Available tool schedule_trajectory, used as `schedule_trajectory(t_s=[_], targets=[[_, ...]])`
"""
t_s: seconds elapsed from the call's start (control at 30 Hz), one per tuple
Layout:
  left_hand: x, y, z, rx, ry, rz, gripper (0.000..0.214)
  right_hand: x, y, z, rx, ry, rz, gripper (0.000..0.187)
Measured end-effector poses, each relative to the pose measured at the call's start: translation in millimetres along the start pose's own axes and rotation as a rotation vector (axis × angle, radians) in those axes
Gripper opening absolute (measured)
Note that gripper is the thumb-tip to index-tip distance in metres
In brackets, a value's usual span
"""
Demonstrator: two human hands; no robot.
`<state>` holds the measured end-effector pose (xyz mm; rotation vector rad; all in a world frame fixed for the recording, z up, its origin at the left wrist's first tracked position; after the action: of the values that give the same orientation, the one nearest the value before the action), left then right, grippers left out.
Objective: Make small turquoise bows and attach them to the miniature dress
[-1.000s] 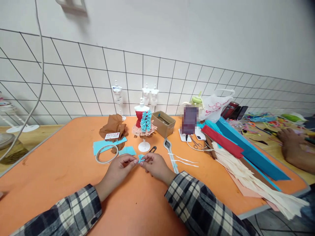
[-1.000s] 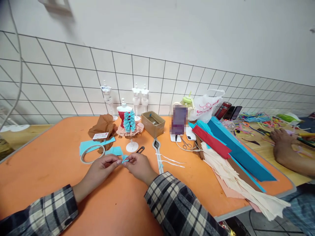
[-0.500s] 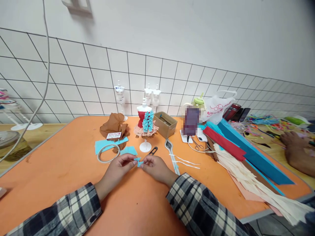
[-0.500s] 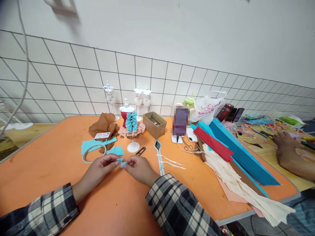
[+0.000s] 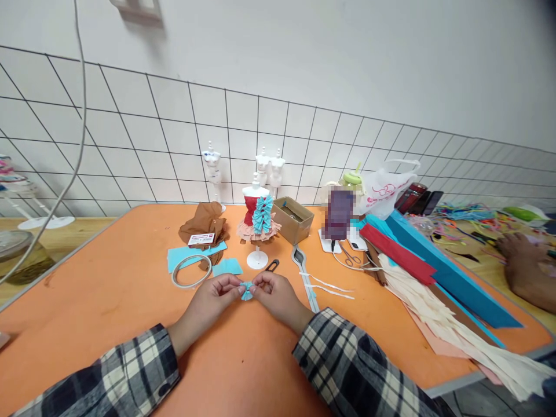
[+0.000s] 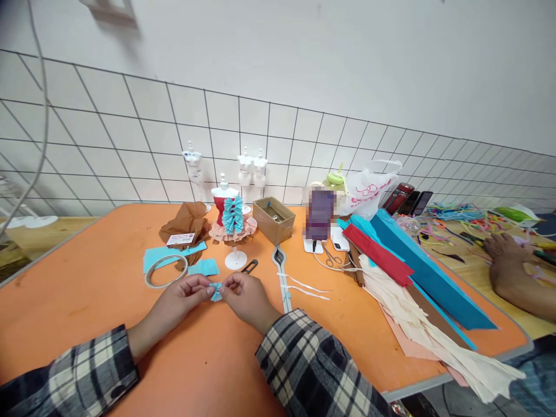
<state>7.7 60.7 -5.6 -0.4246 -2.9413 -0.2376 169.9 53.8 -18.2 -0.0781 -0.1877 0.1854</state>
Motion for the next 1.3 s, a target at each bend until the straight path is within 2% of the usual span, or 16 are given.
schedule_trajectory(t_s=[0.1,0.17,0.27,0.33,0.37,0.47,0.53,0.6,0.7,0.77,0.83,1.0,1.1,1.3], targets=[[3.3,1.3,-0.5,-0.046,0.069,-0.019,0.03,2.7,0.6,-1.4,0.025,-0.035,0.017,0.01],[9.1,2.6,-1.0,-0.087,0.149,-0.022,0.029,11.7,0.9,1.0,0.086,-0.121,-0.038,0.014],[20.0,2.3,-8.0,-0.258,0.368,-0.014,0.024,31.8,4.0,8.5,0.279,-0.439,-0.176,0.023],[21.3,-1.5,-18.3,-0.468,0.573,0.061,0.019,40.2,8.5,11.3,0.422,-0.679,-0.116,0.035],[18.3,-4.6,-22.9,-0.548,0.654,0.168,0.018,43.1,11.2,10.8,0.458,-0.767,-0.06,0.039],[6.9,-15.8,-35.0,-0.693,0.725,0.43,0.031,48.9,17.3,8.4,0.467,-0.898,-0.01,0.031],[2.2,-21.6,-40.8,-0.769,0.735,0.502,0.039,49.9,18.3,8.3,0.445,-0.903,-0.05,0.021],[3.3,-22.9,-42.1,-0.815,0.729,0.484,0.041,49.0,17.2,8.7,0.411,-0.884,-0.087,0.015],[13.6,-15.6,-35.4,-0.78,0.699,0.295,0.033,45.5,14.2,9.3,0.338,-0.864,-0.102,0.006],[19.4,-7.5,-26.7,-0.66,0.713,0.149,0.026,42.4,11.4,10.3,0.316,-0.836,-0.098,0.003],[19.5,-1.1,-19.2,-0.553,0.766,0.057,0.022,38.9,8.1,12.2,0.336,-0.791,-0.105,0.005],[8.8,3.8,-12.6,-0.373,0.846,-0.04,0.026,29.4,0.7,14.2,0.408,-0.742,-0.122,0.007],[8.5,4.1,-13.5,-0.361,0.825,-0.077,0.028,24.9,-1.7,13.9,0.418,-0.727,-0.101,0.011],[16.3,7.2,-10.9,-0.369,0.687,-0.064,0.029,23.5,-2.9,14.9,0.391,-0.671,-0.076,0.015]])
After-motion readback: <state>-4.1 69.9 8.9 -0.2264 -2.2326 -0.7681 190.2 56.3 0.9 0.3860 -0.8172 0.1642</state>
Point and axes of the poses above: each hand's wrist, its own y-axis towards the middle knuckle, its own x-axis out of the back of the hand, z = x × y, the point moved 3 cm from there along y, towards the middle knuckle, and after that the axes turned 9 degrees about -x, right-handed, at the moved point
